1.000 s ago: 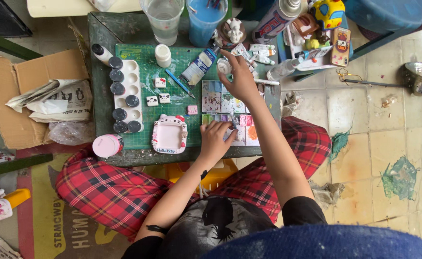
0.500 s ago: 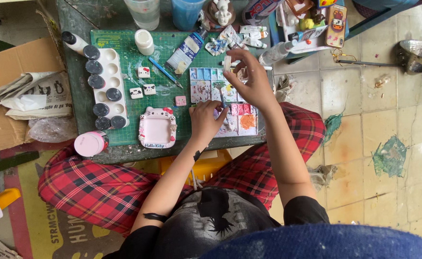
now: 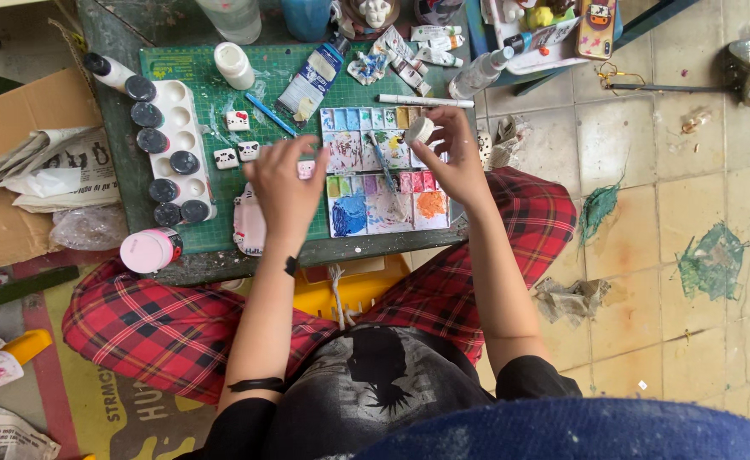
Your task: The person sits at a low workbench painting small figurines with brushes, dipping the brush into a watercolor palette and water cups. They open a jar of white paint, load the brush, dab paint onto the figurines and a Hello Kitty-shaped tray, and continue painting different colors across the session.
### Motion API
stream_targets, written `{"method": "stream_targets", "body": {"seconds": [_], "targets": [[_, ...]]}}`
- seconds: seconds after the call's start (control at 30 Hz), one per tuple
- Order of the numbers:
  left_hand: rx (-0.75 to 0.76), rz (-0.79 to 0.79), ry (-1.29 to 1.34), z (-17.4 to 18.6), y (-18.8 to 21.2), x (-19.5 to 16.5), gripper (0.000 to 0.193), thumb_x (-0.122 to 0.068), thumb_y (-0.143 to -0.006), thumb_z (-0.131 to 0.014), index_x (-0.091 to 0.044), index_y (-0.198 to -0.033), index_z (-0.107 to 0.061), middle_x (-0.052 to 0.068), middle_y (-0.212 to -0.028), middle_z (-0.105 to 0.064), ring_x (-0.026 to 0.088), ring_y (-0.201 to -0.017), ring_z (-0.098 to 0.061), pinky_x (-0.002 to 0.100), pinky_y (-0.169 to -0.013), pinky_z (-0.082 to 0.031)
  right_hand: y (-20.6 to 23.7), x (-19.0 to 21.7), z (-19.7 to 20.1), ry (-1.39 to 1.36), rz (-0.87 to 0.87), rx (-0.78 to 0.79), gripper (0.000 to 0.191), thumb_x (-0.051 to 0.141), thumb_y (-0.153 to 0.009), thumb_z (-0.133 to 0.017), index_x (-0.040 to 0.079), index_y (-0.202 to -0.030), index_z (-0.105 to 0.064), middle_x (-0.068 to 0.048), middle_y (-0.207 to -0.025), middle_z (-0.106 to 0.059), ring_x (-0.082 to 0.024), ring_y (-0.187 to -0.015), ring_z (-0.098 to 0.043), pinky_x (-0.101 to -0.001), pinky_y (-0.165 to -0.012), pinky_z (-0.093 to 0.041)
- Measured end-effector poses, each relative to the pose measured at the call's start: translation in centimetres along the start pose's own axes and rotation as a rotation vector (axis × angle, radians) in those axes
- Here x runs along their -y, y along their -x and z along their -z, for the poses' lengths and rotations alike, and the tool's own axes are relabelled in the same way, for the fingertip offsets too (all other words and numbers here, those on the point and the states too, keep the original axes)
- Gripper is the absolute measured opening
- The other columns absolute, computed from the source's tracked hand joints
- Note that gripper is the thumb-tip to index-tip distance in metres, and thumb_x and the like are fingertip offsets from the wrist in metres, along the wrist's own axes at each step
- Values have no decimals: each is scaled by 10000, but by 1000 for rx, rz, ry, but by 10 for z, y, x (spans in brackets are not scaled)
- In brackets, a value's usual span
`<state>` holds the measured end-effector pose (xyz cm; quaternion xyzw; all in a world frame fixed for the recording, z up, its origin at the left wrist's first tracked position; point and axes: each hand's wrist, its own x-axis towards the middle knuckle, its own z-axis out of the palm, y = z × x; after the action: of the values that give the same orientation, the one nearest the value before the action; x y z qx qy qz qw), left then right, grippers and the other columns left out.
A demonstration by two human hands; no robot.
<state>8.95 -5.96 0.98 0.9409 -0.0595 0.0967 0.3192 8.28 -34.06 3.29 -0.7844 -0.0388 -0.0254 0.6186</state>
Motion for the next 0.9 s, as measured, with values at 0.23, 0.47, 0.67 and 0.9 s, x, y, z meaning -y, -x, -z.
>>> {"method": "stream_targets", "body": {"seconds": [0.23, 0.47, 0.67, 0.9], "targets": [[-273, 41, 4, 22, -73, 58, 849, -237, -805, -906, 34, -1441, -415, 289, -1378, -535, 465, -1273, -510, 511, -1065, -373, -60, 7, -46, -95, 25, -57, 327, 202, -1004, -750, 114, -1215, -516, -40, -1180, -685, -100, -1029, -643, -231, -774, -496], [-95, 453, 160, -9, -130, 83, 533, -250, -841, -892, -151, -1306, -650, 121, -1324, -720, 348, -1244, -671, 440, -1023, -530, -139, 7, -178, 222, 252, -50, 366, 234, -848, -866, 75, -988, -567, -69, -1145, -748, -193, -863, -678, -340, -791, -562], [-299, -65, 147, 16, -113, 61, 577, -143, -749, -888, -58, -1245, -605, 144, -1181, -646, 417, -1057, -675, 476, -834, -541, -147, 24, -177, 324, 397, 4, 538, 172, -827, -868, 138, -1318, -652, -36, -1189, -730, -216, -960, -656, -354, -861, -540], [-54, -196, 240, 70, -93, 32, 568, -195, -834, -861, -74, -1324, -601, 143, -1254, -603, 379, -1050, -680, 440, -829, -553, -133, 66, -113, 46, 215, 396, 537, 100, -940, -829, 152, -1430, -618, -17, -1421, -667, -143, -1104, -650, -286, -865, -557]]}}
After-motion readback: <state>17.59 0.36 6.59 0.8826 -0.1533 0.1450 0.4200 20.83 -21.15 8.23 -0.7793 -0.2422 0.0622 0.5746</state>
